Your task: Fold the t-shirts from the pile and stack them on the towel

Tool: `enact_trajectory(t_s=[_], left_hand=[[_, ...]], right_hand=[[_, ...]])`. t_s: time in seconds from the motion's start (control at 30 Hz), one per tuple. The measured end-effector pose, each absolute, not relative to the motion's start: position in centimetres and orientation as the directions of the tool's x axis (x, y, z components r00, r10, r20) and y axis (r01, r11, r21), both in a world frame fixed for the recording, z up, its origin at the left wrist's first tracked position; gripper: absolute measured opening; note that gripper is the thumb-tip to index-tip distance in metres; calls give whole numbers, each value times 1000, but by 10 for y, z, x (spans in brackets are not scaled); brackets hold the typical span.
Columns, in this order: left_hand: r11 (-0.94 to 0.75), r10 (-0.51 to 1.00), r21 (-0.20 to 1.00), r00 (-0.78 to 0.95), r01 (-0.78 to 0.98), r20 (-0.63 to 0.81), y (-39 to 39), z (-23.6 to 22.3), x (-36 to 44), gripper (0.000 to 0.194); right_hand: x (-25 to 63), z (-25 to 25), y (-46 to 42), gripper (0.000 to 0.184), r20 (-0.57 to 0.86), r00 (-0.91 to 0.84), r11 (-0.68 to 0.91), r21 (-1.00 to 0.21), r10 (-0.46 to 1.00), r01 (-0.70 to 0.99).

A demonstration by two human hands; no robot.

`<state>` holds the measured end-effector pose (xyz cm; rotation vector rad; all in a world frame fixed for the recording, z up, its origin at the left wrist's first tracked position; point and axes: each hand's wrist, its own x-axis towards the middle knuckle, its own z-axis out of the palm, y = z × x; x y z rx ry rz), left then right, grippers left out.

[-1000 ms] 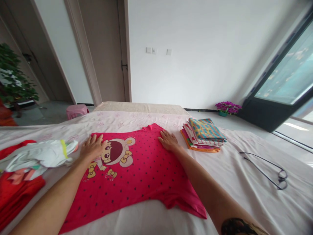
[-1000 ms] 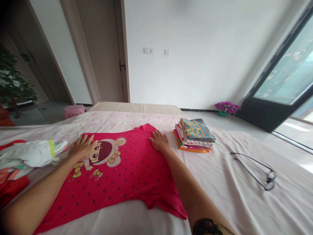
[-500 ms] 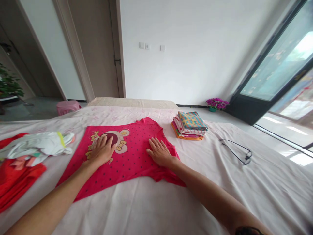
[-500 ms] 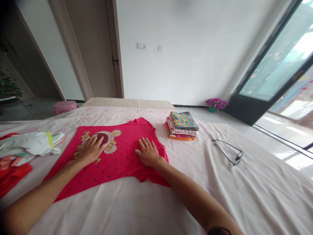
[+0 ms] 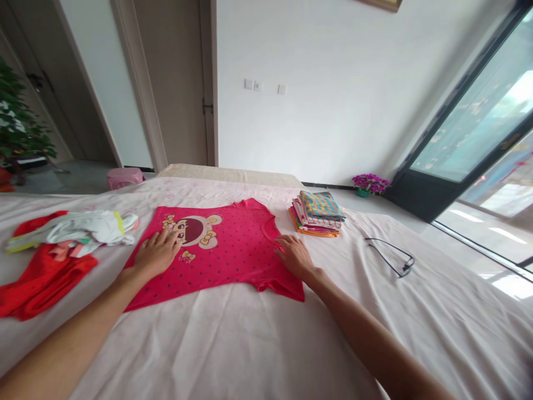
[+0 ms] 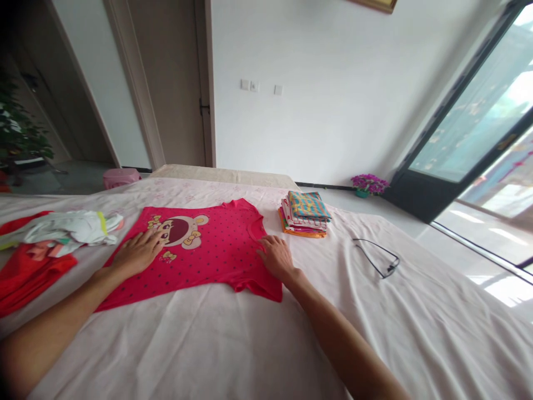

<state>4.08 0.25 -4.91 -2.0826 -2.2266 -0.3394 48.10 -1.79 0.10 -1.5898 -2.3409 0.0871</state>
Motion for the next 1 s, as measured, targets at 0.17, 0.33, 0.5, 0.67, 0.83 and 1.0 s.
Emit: enact_trajectory(t_s=[0.17, 0.33, 0.5, 0.67, 0.83, 1.0], left_hand=[[-18, 977, 189, -22, 982, 210, -25, -14, 97, 44], [-420, 905, 436, 332, 795, 267, -83, 7, 188, 24], [-525, 850, 435, 481, 732, 215, -116, 4, 240, 16], [-499, 867, 379, 448, 779, 219, -113, -3, 255, 15], [-472, 881, 362, 429, 804, 197, -109, -5, 266, 6], [-522, 851, 316, 459, 792, 255, -117, -11, 263, 12]], right_hand=[[483, 19, -50, 19, 188, -529, 538, -534, 828, 652], [486, 16, -66, 27, 88, -637, 589, -492, 766, 641], [487, 12, -67, 28, 65, -640, 587, -476, 766, 655], [489, 7, -64, 36, 53, -600, 540, -505, 798, 674], [490, 3, -62, 29, 85, -575, 522, -541, 814, 659], [492, 6, -63, 38, 68, -612, 520, -606, 788, 602]])
